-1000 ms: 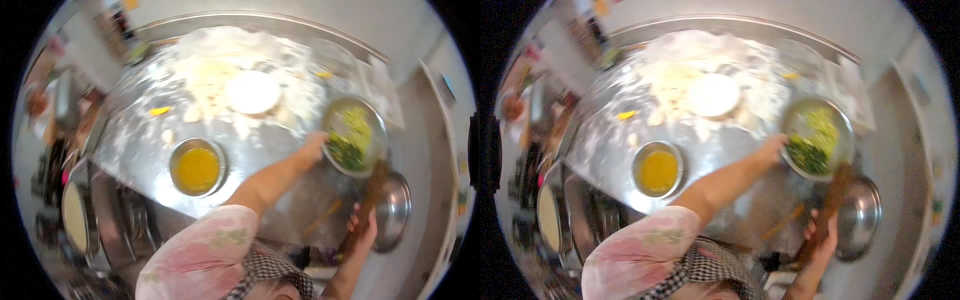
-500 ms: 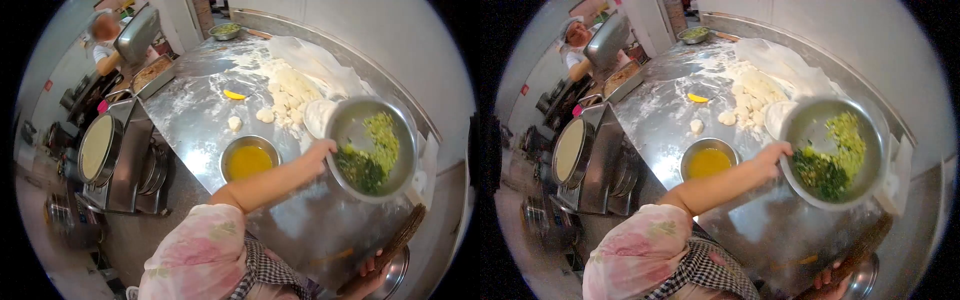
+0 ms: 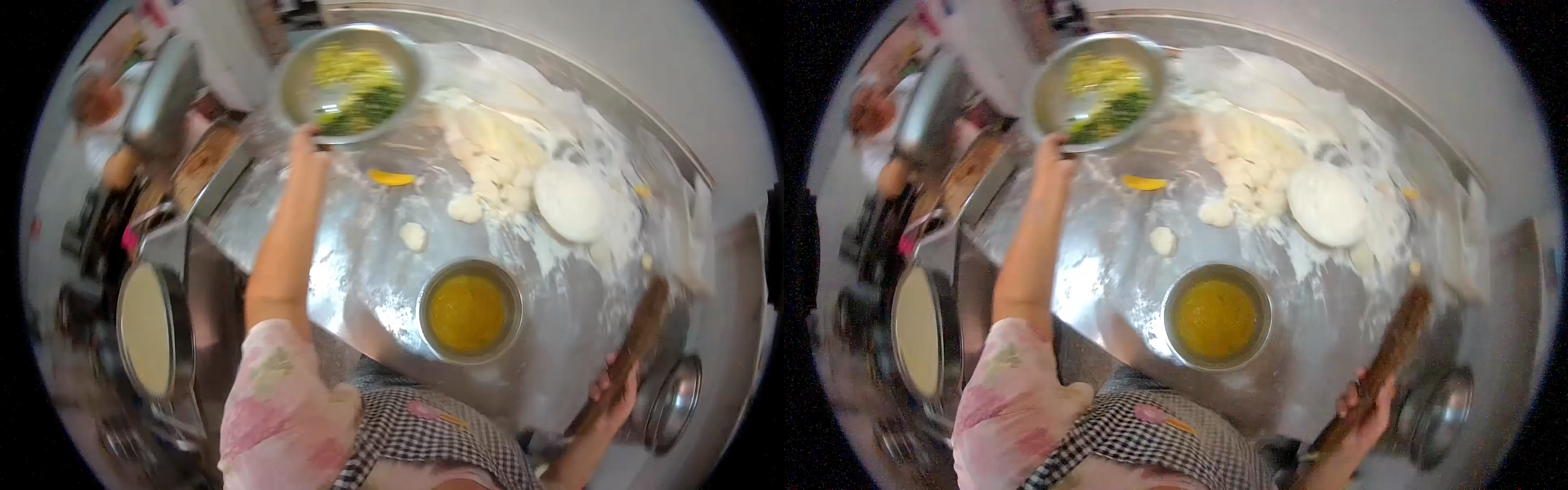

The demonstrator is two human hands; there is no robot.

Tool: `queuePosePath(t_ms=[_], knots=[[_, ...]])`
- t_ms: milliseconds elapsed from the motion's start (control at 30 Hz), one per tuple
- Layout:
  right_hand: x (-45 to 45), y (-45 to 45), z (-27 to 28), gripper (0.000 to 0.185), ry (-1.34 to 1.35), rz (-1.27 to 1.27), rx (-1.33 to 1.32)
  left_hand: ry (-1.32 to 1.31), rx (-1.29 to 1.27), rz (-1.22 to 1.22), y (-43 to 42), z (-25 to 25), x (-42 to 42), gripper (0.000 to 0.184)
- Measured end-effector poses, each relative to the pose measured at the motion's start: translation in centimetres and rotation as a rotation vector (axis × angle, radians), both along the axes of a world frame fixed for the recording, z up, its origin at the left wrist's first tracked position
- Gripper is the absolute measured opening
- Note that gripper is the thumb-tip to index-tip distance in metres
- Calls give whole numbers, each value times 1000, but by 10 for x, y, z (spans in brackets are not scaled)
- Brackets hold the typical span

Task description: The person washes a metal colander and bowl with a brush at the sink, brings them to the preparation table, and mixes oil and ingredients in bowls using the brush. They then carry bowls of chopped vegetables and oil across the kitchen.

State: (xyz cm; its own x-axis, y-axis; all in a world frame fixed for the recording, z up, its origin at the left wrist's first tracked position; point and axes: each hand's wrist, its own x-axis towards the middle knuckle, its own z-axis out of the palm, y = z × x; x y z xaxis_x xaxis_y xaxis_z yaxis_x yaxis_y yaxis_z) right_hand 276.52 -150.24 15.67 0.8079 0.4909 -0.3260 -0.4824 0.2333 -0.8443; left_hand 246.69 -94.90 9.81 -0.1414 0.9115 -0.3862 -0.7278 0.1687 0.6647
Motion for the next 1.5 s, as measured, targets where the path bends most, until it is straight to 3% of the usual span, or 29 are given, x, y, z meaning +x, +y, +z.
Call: queuePosePath(t_ms=[67, 167, 267, 433, 567, 600, 700, 767, 800, 833, 900, 933, 967, 1000, 1033, 1067, 1100, 1133, 1167, 1200, 1233, 1300, 1400, 1500], knots=[[-25, 17, -14, 39, 40, 76, 124, -242, 17, 86, 62, -25, -44, 28], [-74, 57, -9, 40, -15, 140, 46, -127, -31, 89, 128, -63, -100, 20], [-105, 82, -10, 54, 31, 182, -94, -123, -77, 43, 183, -107, -143, 16], [-137, 99, -5, 65, 131, 260, -139, -79, -221, -25, 144, -73, -130, 24], [-148, 99, -4, 67, 155, 289, -175, -134, -199, 57, 244, -151, -181, 19], [-149, 97, -5, 67, 159, 308, -167, 19, -86, -23, 237, -152, -180, 18], [-148, 93, -8, 69, 159, 320, -135, -40, 3, 32, 222, -147, -171, 25], [-145, 89, -13, 69, 169, 316, -134, -137, 81, 17, 154, -106, -140, 26], [-141, 86, -17, 69, 171, 323, -130, -241, 86, -168, 155, -140, -148, 22], [-136, 83, -21, 69, 164, 346, -152, 19, 44, -185, 89, -103, -105, 20], [-124, 77, -28, 69, 144, 412, -198, -198, -22, -584, -9, -101, -66, 19], [-116, 75, -30, 67, 118, 462, -233, -140, 182, -919, -50, -126, -60, 18], [-109, 73, -31, 66, 93, 516, -267, 117, -11, -781, -124, -102, -27, 15], [-103, 70, -32, 64, 66, 575, -297, 312, 418, -952, -169, -135, -19, 18], [-98, 65, -28, 63, -20, 640, -388, 282, -35, -1101, -217, -93, -7, 21], [-92, 62, -21, 62, -131, 717, -464, 400, -131, -1406, -239, -148, 5, 30], [-82, 68, -17, 61, -264, 811, -513, 320, -150, -1360, -281, -98, 6, 36], [-69, 68, -21, 60, -567, 916, -528, 390, -167, -1286, -309, -114, 14, 41], [-59, 64, -27, 59, -882, 992, -504, 253, -201, -1210, -331, -106, 19, 43], [-54, 59, -24, 59, -969, 1061, -583, 115, -66, -1209, -351, -129, 27, 49], [-50, 54, -16, 60, -1061, 1110, -674, 227, -177, -1327, -359, -141, 35, 49], [-51, 57, 2, 64, -1044, 1198, -831, 347, -51, -1142, -371, -144, 50, 47], [-47, 55, 4, 64, -1128, 1188, -784, 421, -83, -950, -375, -119, 51, 45], [-43, 59, -1, 57, -1177, 1238, -690, 362, -26, -1054, -376, -136, 38, 53]])
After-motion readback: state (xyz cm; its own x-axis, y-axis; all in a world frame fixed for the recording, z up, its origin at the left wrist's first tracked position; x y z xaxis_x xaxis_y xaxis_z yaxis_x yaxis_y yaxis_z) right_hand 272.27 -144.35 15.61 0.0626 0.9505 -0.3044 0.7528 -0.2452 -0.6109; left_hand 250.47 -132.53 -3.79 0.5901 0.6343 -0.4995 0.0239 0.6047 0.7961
